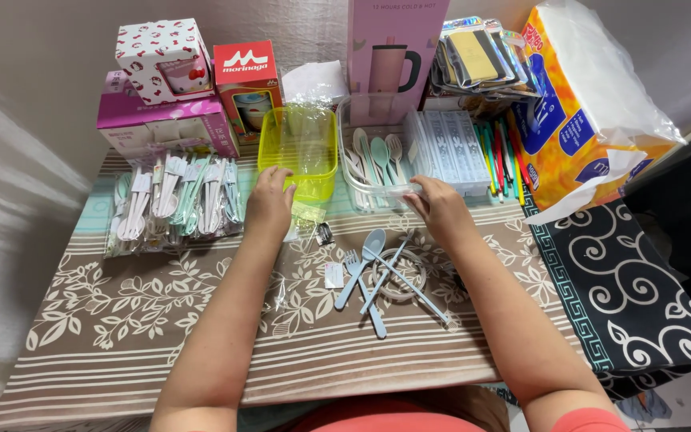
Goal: Wrapping plastic cutlery in napkins and securing them with tape
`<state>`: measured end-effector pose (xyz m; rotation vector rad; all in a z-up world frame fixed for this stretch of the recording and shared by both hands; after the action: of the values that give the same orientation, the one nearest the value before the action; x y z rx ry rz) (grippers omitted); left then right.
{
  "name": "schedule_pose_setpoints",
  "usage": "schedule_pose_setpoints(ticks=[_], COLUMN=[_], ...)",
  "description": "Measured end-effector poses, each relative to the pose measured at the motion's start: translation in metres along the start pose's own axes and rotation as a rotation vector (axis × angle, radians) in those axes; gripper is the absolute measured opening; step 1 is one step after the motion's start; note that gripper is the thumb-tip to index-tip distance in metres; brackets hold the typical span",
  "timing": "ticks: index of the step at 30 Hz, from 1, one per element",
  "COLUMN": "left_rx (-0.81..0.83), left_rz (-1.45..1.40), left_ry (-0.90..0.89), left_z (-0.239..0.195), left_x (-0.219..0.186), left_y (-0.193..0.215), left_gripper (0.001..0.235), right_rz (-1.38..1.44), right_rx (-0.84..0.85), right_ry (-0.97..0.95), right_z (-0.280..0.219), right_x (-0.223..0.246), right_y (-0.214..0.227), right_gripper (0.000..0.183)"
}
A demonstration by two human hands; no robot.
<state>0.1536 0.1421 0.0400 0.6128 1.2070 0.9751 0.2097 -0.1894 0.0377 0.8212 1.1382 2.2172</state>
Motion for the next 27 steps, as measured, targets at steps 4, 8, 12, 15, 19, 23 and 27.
schedule_pose_setpoints(ticks=[4,8,12,15,19,23,27], left_rx=[0.005,0.020,-0.018,0.360,0.564,0.466,0.390], left_rz=[-0.002,-0.020,0.129,0.008,0.016,0.047,0.029], left_ry=[0.006,0.012,0.077,-0.025,-0.091,-0.135,-0.126], left_z=[0.004,-0.009,-0.037,-0.080,-0.134,-0.133,-0.129], left_x=[-0.001,-0.035,-0.078,-0.095,-0.140,-0.130,-0.120], left_y=[-0.012,0.009,0.033,-0.038,-0.060,-0.082,-0.066], left_gripper=[0.028,0.034,0.051,0.034,0.036,0.034,0.031], right_rz=[-0.005,0.009,0.077,0.236,0.287,0.383,0.420], right_rx=[-0.001,0.004,-0.005,-0.074,-0.047,-0.005,0.011], right_ry=[-0.015,-0.005,-0.055,-0.175,-0.221,-0.240,-0.174], right_z=[0.000,-0.001,-0.011,-0.020,-0.029,-0.033,-0.034], right_x=[0.006,0.004,0.021,0.008,0.006,0.009,0.037], right_y=[0.014,0.019,0.050,0.062,0.062,0.049,0.049], right_gripper=[0.031,0.033,0.048,0.028,0.019,0.019,0.018])
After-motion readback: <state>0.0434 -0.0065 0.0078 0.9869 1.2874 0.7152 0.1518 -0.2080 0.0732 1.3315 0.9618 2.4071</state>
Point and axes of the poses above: each hand's wrist, its own z-axis towards the middle knuckle, its own y-axis out of the back of the hand, x = y × z, the point moved 9 cm from there along z, towards the middle knuckle, and after that the axes turned 11 degrees about x, right-handed, at the moved point
